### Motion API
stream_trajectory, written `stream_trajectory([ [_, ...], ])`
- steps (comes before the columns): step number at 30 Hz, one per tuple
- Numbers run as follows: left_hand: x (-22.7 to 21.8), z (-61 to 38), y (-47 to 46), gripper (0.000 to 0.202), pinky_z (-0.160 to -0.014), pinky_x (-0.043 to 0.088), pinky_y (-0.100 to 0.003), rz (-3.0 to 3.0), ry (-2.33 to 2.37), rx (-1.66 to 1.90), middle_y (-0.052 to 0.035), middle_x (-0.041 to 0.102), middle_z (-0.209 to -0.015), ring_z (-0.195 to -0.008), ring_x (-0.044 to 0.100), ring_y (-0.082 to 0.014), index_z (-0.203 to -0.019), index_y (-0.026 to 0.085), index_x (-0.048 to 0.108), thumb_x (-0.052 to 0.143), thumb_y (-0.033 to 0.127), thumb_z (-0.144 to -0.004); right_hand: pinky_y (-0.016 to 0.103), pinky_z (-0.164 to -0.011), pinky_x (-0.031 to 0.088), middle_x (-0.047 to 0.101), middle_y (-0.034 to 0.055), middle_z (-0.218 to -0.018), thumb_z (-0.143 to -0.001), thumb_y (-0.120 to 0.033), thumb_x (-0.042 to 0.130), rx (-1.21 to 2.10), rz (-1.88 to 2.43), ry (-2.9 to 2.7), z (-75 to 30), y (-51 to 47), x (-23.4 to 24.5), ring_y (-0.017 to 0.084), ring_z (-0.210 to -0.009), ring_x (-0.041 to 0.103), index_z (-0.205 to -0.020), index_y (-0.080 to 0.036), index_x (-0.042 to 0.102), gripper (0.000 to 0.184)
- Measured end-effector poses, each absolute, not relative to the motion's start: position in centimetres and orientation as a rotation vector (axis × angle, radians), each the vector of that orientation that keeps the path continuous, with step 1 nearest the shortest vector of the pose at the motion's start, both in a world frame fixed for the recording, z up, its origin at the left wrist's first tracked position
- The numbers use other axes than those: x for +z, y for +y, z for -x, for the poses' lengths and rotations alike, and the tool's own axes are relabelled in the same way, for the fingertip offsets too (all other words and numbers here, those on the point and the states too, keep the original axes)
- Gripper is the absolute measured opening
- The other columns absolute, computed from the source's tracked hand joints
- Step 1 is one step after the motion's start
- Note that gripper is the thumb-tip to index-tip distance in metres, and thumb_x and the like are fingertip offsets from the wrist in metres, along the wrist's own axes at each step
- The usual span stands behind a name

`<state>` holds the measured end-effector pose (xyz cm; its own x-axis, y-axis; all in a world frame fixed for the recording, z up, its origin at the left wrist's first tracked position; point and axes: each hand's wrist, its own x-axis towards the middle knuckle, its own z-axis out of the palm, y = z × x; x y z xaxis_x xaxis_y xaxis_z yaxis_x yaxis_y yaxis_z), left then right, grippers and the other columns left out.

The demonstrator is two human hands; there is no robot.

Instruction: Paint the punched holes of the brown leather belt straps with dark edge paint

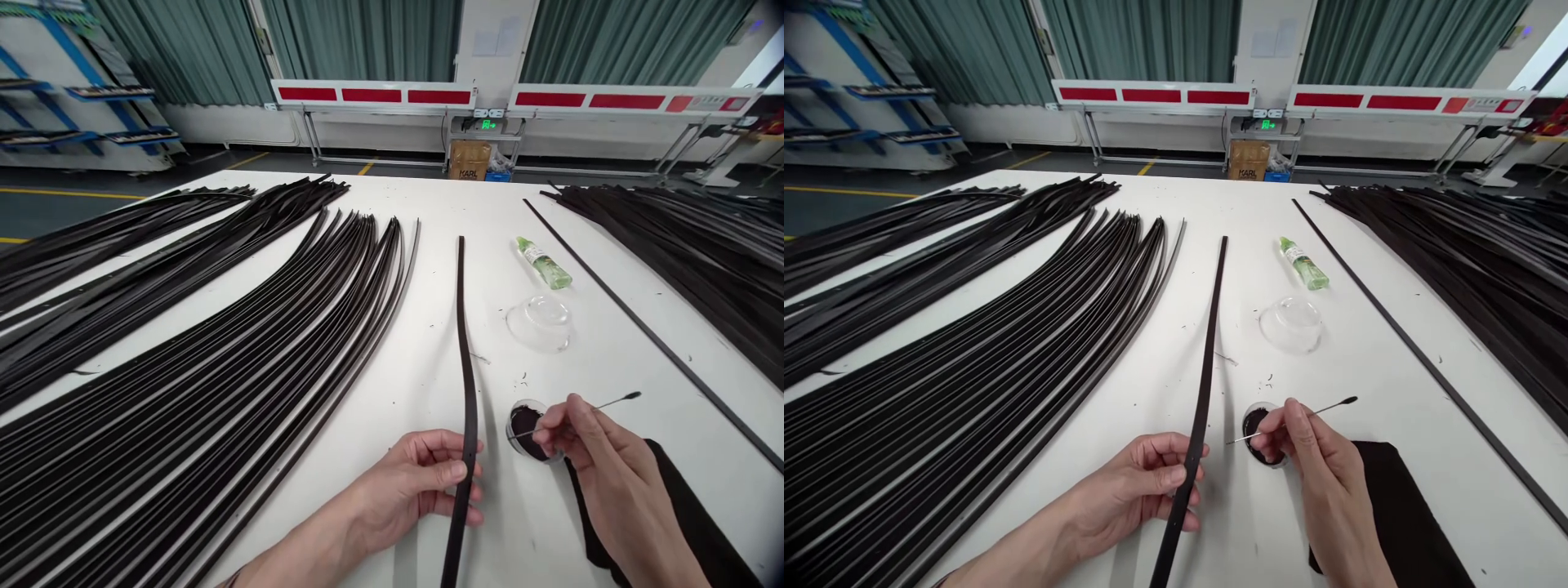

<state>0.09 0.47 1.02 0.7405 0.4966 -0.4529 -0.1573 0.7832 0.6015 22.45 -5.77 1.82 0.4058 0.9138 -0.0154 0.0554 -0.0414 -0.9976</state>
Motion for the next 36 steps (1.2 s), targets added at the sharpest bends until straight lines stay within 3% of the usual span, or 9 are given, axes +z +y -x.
stream_trajectory([
  [6,0.8,-0.2,0.4,0.028,-0.077,0.059,-0.038,-0.538,0.617,0.348,-0.0067,0.064,-0.092,-0.079,0.065,-0.0169,-0.105,0.016,0.072,0.076,0.021,-0.078,0.024,-0.063,0.053,0.066,0.0046,-0.075,-0.099,-0.030,0.044,0.462,1.535,-1.321,-20.4,-6.9,2.7,0.016,-0.070,0.063,-0.079,-0.021,0.064,0.029],
  [10,0.8,-0.3,0.3,0.028,-0.075,0.059,-0.038,-0.530,0.603,0.353,-0.0076,0.064,-0.092,-0.078,0.065,-0.0168,-0.103,0.015,0.071,0.077,0.020,-0.077,0.028,-0.066,0.051,0.065,0.0042,-0.077,-0.095,-0.009,0.041,0.280,1.248,-1.651,-19.6,-6.8,3.0,0.015,-0.075,0.062,-0.091,-0.019,0.061,0.022],
  [14,0.7,-0.4,0.4,0.028,-0.074,0.060,-0.037,-0.527,0.604,0.356,-0.0080,0.065,-0.091,-0.078,0.065,-0.0161,-0.103,0.013,0.071,0.077,0.019,-0.077,0.028,-0.067,0.051,0.064,0.0050,-0.079,-0.089,0.002,0.041,0.216,1.093,-1.737,-19.3,-6.2,2.8,0.014,-0.079,0.060,-0.099,-0.015,0.059,0.027],
  [36,0.4,-0.3,0.5,0.026,-0.073,0.059,-0.034,-0.558,0.574,0.353,-0.0081,0.065,-0.094,-0.076,0.065,-0.0146,-0.105,0.013,0.070,0.074,0.017,-0.079,0.029,-0.069,0.051,0.065,0.0050,-0.079,-0.088,0.004,0.042,0.234,1.064,-1.804,-18.8,-5.8,2.6,0.013,-0.080,0.060,-0.097,-0.013,0.058,0.026],
])
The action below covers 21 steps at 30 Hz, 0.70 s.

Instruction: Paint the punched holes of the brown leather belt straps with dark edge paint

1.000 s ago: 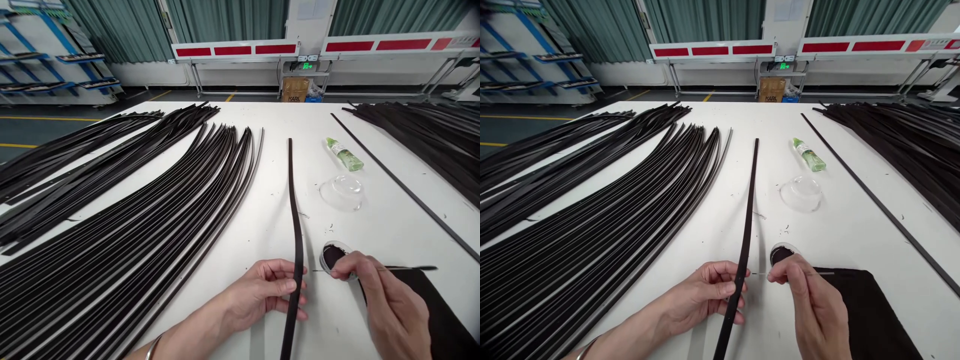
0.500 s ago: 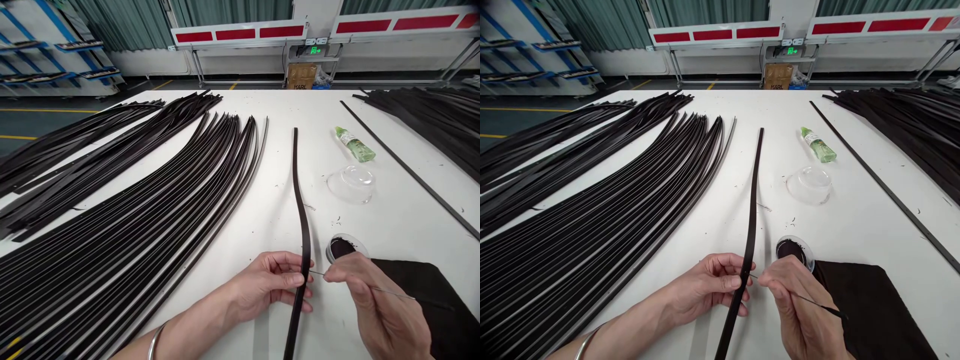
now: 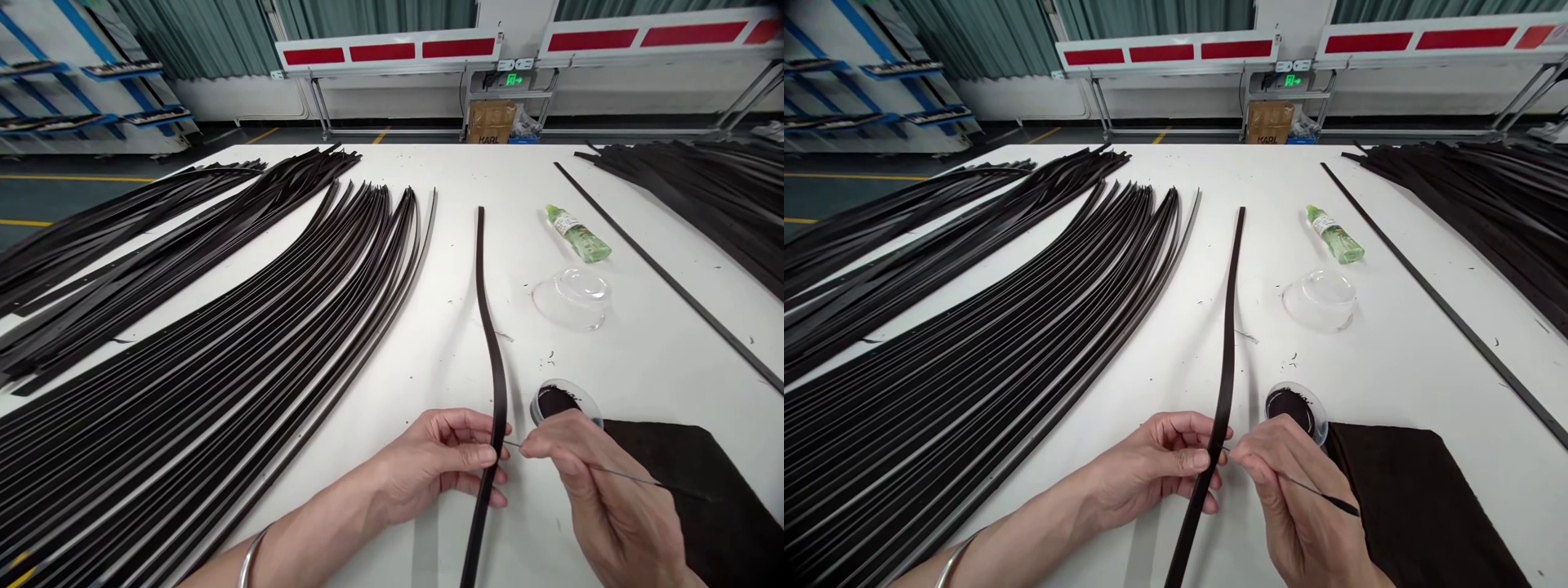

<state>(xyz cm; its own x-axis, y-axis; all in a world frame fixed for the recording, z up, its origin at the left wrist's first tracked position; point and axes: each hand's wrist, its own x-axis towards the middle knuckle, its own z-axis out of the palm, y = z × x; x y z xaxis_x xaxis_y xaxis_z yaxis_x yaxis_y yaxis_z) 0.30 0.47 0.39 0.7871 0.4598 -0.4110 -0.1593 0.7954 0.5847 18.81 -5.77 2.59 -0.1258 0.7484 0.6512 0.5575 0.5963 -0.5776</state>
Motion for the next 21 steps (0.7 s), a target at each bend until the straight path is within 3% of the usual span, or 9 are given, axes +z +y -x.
stream_trajectory([
  [21,0.43,-0.34,0.48,0.028,-0.075,0.060,-0.036,-0.567,0.579,0.359,-0.0086,0.066,-0.095,-0.078,0.065,-0.0156,-0.107,0.014,0.070,0.075,0.021,-0.079,0.029,-0.063,0.053,0.065,0.0041,-0.075,-0.086,0.007,0.042,0.220,1.052,-1.789,-18.30,-5.73,3.21,0.015,-0.073,0.064,-0.100,-0.016,0.058,0.031],
])
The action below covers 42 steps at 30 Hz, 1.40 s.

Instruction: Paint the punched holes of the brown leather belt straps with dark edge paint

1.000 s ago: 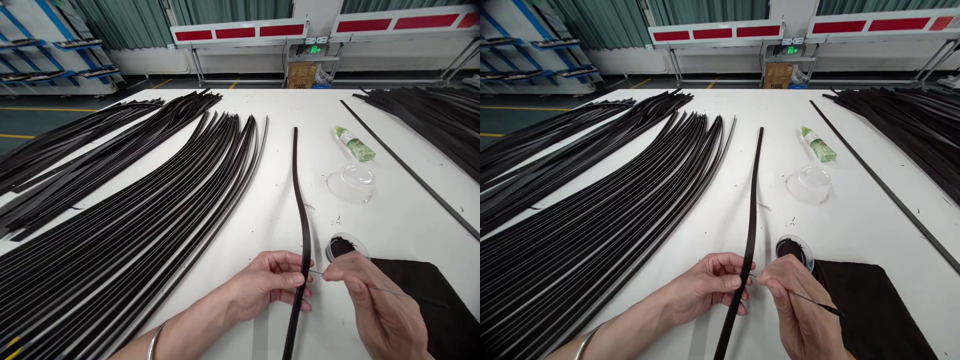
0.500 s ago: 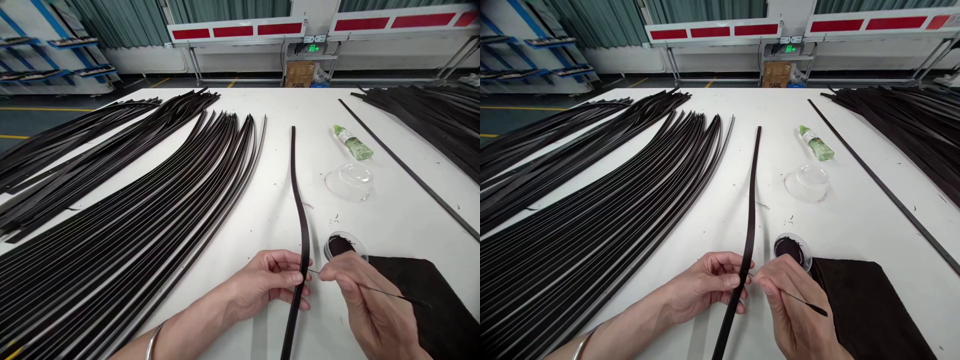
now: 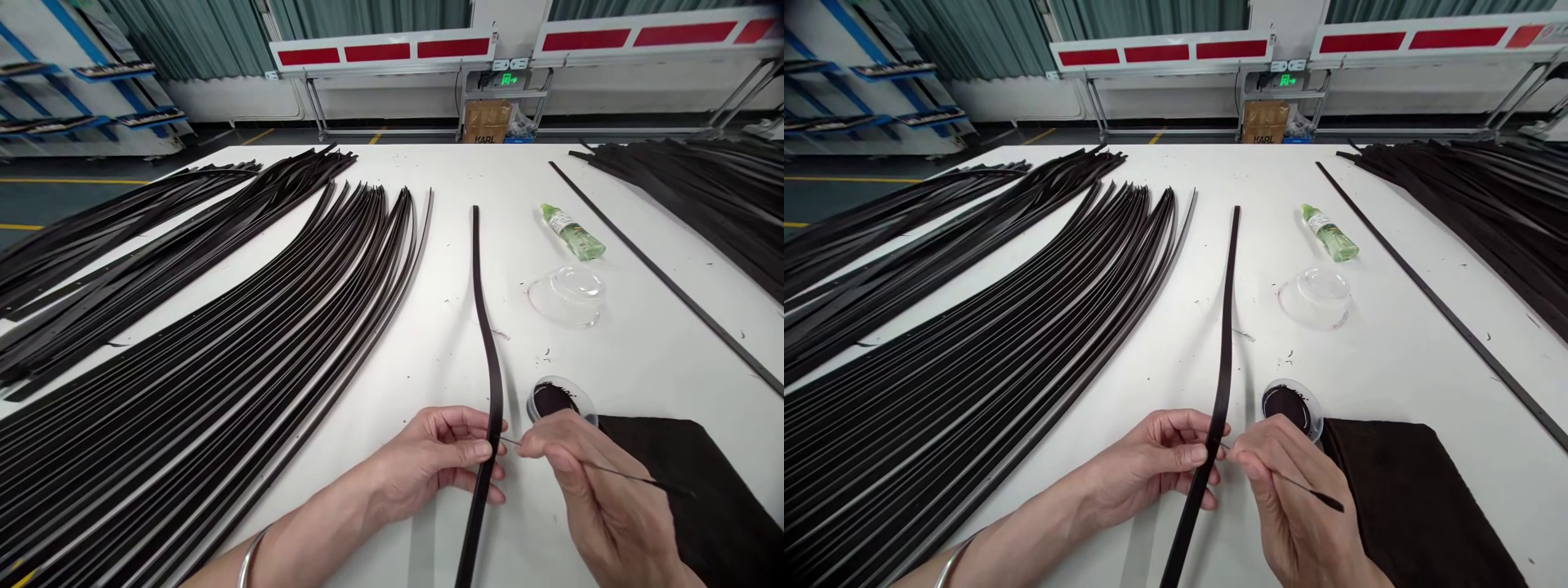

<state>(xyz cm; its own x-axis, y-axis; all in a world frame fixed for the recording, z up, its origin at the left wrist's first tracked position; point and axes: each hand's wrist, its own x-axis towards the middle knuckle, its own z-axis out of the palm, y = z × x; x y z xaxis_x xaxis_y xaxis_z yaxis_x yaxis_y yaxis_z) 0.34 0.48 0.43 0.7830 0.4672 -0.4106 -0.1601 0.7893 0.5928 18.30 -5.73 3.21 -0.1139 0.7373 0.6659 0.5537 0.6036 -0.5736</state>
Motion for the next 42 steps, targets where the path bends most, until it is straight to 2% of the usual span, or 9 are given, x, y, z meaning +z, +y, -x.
stream_trajectory([
  [11,0.7,-0.4,0.3,0.030,-0.075,0.059,-0.036,-0.542,0.596,0.376,-0.0061,0.067,-0.093,-0.077,0.067,-0.0156,-0.106,0.016,0.071,0.078,0.022,-0.077,0.023,-0.072,0.058,0.072,0.0033,-0.089,-0.100,-0.024,0.039,0.304,1.526,-1.401,-19.8,-7.3,3.3,0.014,-0.077,0.072,-0.099,-0.022,0.066,0.028],
  [14,1.0,-0.4,0.2,0.030,-0.074,0.059,-0.035,-0.539,0.560,0.374,-0.0058,0.067,-0.090,-0.076,0.068,-0.0155,-0.107,0.016,0.071,0.077,0.022,-0.078,0.023,-0.073,0.058,0.068,0.0047,-0.106,-0.095,-0.033,0.054,0.527,1.557,-1.257,-19.5,-5.8,4.0,0.016,-0.088,0.071,-0.097,-0.022,0.062,0.014],
  [18,1.2,-0.4,0.0,0.031,-0.075,0.059,-0.035,-0.534,0.514,0.371,-0.0068,0.068,-0.088,-0.076,0.068,-0.0157,-0.109,0.015,0.071,0.077,0.023,-0.079,0.023,-0.066,0.055,0.065,0.0039,-0.089,-0.084,-0.037,0.070,0.897,1.430,-1.223,-19.1,-2.8,4.8,0.015,-0.080,0.066,-0.088,-0.019,0.056,0.022],
  [22,1.2,-0.3,-0.2,0.031,-0.080,0.058,-0.038,-0.538,0.544,0.367,-0.0087,0.070,-0.088,-0.078,0.068,-0.0165,-0.106,0.011,0.073,0.078,0.023,-0.078,0.022,-0.063,0.052,0.064,0.0022,-0.079,-0.078,-0.036,0.077,0.835,1.460,-1.083,-19.9,0.1,4.8,0.013,-0.072,0.063,-0.085,-0.017,0.058,0.028],
  [28,1.2,-0.2,-0.1,0.030,-0.078,0.057,-0.035,-0.538,0.614,0.399,-0.0078,0.070,-0.088,-0.076,0.066,-0.0150,-0.101,0.012,0.074,0.080,0.023,-0.074,0.037,-0.089,0.057,0.066,0.0077,-0.117,-0.093,-0.041,0.058,0.690,1.455,-1.272,-22.3,-0.4,3.8,0.020,-0.102,0.067,-0.120,-0.022,0.061,0.033],
  [31,1.0,-0.2,0.0,0.028,-0.075,0.056,-0.031,-0.532,0.635,0.409,-0.0069,0.069,-0.088,-0.075,0.065,-0.0139,-0.098,0.013,0.074,0.081,0.023,-0.074,0.036,-0.082,0.058,0.068,0.0057,-0.115,-0.098,-0.043,0.047,0.613,1.514,-1.297,-23.8,-3.0,3.6,0.018,-0.093,0.069,-0.133,-0.026,0.056,0.040],
  [35,0.8,-0.3,0.0,0.024,-0.073,0.056,-0.029,-0.527,0.677,0.403,-0.0072,0.068,-0.086,-0.074,0.064,-0.0133,-0.097,0.013,0.072,0.079,0.023,-0.077,0.024,-0.065,0.052,0.068,0.0007,-0.084,-0.099,-0.041,0.046,0.419,1.694,-1.432,-24.9,-5.4,3.4,0.012,-0.072,0.063,-0.097,-0.024,0.072,0.031],
  [38,0.7,-0.3,0.0,0.024,-0.073,0.055,-0.028,-0.533,0.691,0.404,-0.0066,0.068,-0.085,-0.074,0.062,-0.0125,-0.099,0.013,0.071,0.078,0.024,-0.078,0.025,-0.063,0.047,0.062,0.0005,-0.075,-0.101,-0.033,0.042,0.251,1.675,-1.599,-24.8,-5.5,2.8,0.012,-0.071,0.059,-0.076,-0.021,0.063,0.035],
  [42,0.6,-0.2,0.1,0.023,-0.072,0.054,-0.028,-0.559,0.697,0.397,-0.0061,0.067,-0.086,-0.075,0.061,-0.0121,-0.100,0.013,0.071,0.077,0.023,-0.079,0.026,-0.059,0.043,0.059,-0.0003,-0.069,-0.099,-0.020,0.044,0.050,1.567,-1.797,-24.6,-4.9,1.9,0.013,-0.069,0.054,-0.073,-0.020,0.054,0.028],
])
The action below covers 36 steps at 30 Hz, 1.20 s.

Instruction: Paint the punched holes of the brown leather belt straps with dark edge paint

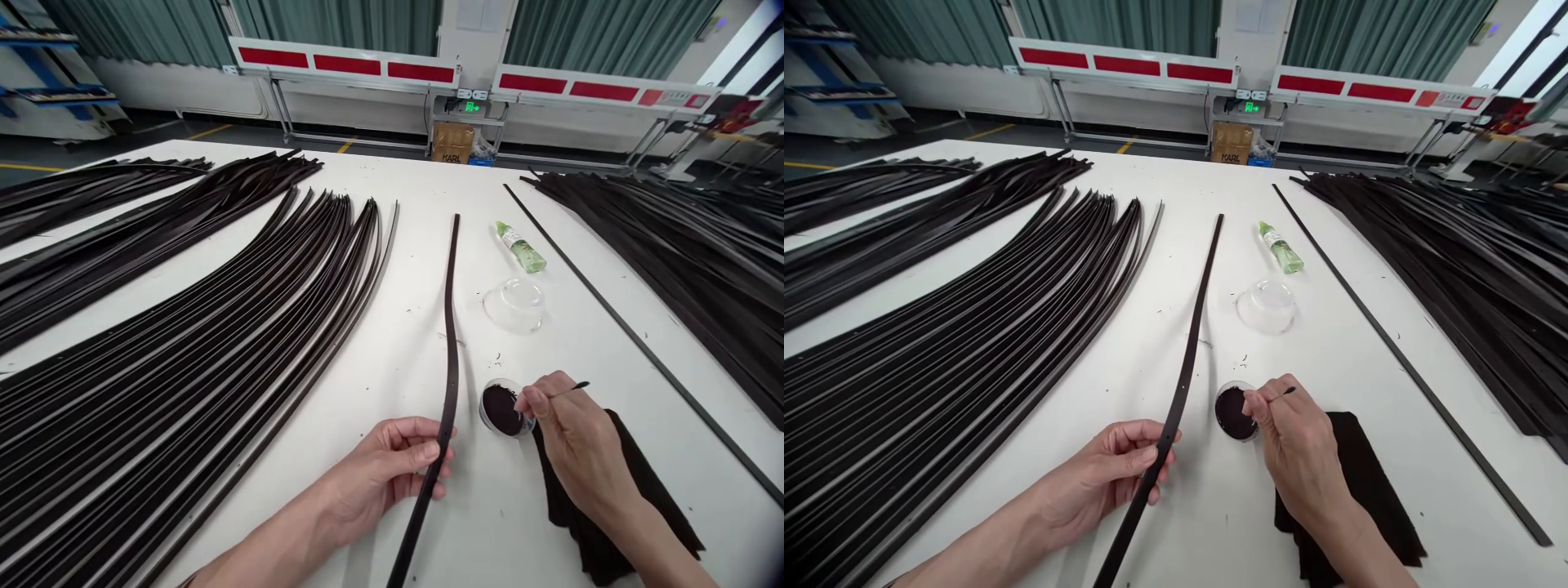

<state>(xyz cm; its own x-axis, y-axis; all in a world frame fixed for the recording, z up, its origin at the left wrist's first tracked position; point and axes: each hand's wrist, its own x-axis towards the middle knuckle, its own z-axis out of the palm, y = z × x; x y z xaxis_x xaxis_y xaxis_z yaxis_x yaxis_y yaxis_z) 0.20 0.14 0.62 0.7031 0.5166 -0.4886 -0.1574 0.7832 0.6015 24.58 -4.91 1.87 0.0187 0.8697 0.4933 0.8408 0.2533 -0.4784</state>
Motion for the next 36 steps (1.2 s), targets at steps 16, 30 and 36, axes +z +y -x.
stream_trajectory([
  [16,0.8,-0.2,0.3,0.022,-0.071,0.056,-0.028,-0.561,0.685,0.391,-0.0071,0.067,-0.089,-0.076,0.063,-0.0127,-0.099,0.014,0.072,0.076,0.022,-0.080,0.026,-0.058,0.042,0.060,0.0000,-0.067,-0.098,-0.017,0.046,0.006,1.515,-1.811,-24.2,-4.9,1.8,0.013,-0.067,0.053,-0.071,-0.020,0.053,0.029],
  [30,0.5,-0.5,0.0,0.022,-0.073,0.061,-0.033,-0.534,0.580,0.390,-0.0077,0.066,-0.089,-0.077,0.065,-0.0142,-0.101,0.012,0.069,0.074,0.018,-0.080,0.025,-0.064,0.049,0.067,0.0024,-0.079,-0.100,-0.025,0.041,0.379,1.470,-1.402,-20.6,-6.8,3.4,0.014,-0.074,0.063,-0.080,-0.021,0.065,0.031],
  [36,0.3,-0.5,0.0,0.023,-0.072,0.061,-0.034,-0.531,0.563,0.397,-0.0089,0.066,-0.091,-0.077,0.065,-0.0147,-0.100,0.011,0.068,0.075,0.017,-0.079,0.033,-0.070,0.050,0.065,0.0053,-0.082,-0.089,0.002,0.040,0.258,1.081,-1.715,-19.3,-6.3,3.4,0.016,-0.077,0.062,-0.098,-0.016,0.060,0.028],
])
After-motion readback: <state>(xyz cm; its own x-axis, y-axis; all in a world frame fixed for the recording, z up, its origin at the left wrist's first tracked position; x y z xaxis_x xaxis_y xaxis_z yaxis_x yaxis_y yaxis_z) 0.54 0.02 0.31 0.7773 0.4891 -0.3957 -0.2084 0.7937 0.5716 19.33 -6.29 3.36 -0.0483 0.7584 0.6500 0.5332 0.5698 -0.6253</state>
